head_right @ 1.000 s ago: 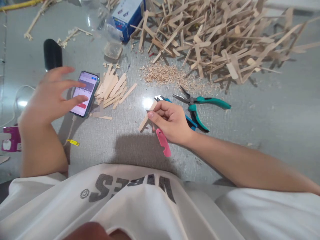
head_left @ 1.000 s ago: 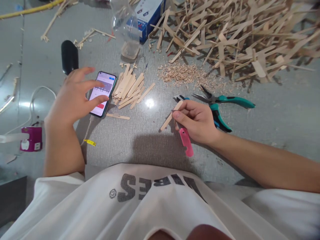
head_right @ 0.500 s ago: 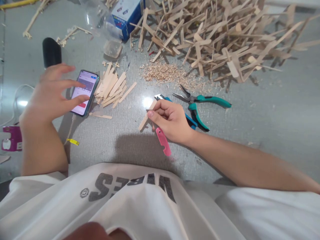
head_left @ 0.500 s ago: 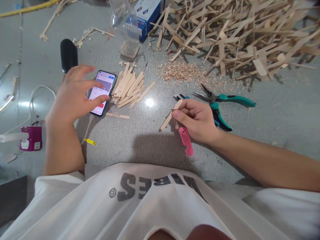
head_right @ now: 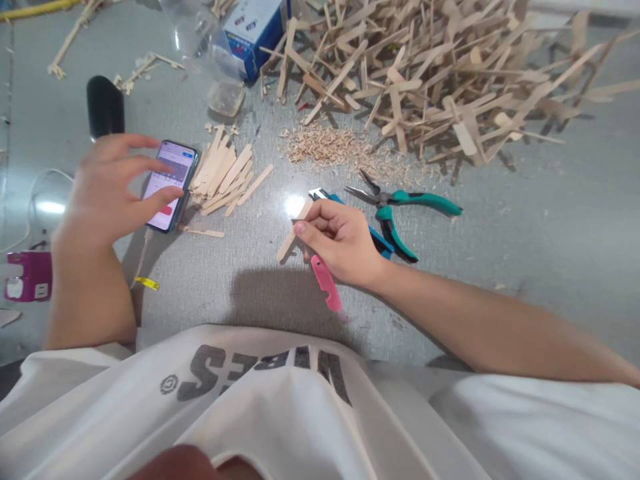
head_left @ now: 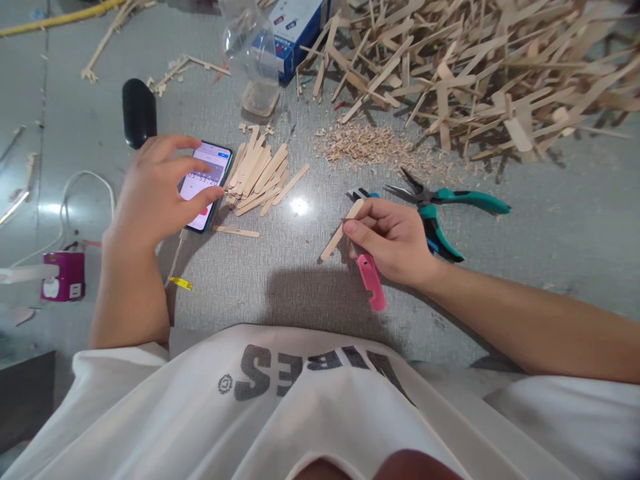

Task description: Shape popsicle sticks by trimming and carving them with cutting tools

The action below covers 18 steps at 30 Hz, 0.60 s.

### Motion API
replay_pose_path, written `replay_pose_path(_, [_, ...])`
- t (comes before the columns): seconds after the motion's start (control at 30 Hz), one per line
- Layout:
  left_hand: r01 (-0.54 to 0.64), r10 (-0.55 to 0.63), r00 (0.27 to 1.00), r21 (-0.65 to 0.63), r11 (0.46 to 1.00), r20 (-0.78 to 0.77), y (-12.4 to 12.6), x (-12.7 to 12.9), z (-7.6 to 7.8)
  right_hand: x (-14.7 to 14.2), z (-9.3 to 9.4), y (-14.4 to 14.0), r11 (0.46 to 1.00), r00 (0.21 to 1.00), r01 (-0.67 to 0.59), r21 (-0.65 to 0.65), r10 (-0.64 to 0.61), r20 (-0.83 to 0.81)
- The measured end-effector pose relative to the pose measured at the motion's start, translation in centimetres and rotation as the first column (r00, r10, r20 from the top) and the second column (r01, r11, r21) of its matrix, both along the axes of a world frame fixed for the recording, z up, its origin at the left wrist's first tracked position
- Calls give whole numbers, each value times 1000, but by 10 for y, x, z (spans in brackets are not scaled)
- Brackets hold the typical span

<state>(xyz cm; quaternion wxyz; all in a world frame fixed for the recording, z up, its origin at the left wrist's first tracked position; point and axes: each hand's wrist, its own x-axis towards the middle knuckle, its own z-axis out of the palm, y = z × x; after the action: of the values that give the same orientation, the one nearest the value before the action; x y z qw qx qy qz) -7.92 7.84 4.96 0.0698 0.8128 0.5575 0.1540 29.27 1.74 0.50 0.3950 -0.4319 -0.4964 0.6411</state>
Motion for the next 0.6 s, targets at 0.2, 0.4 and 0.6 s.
replay_pose_path(0.2, [222, -202, 941, -47, 974, 270, -39, 76, 1, 0, 2, 0, 999, 999, -41, 3, 41, -18])
replay_pose_path(0.4, [312, 123, 818, -613, 726, 562, -76, 140, 2, -3, 2, -5, 999, 999, -10, 51, 11, -31])
replay_pose_path(0.6, [347, 431, 594, -699, 625, 679, -85, 173, -10, -5, 1, -5, 989, 997, 77, 123, -76, -16])
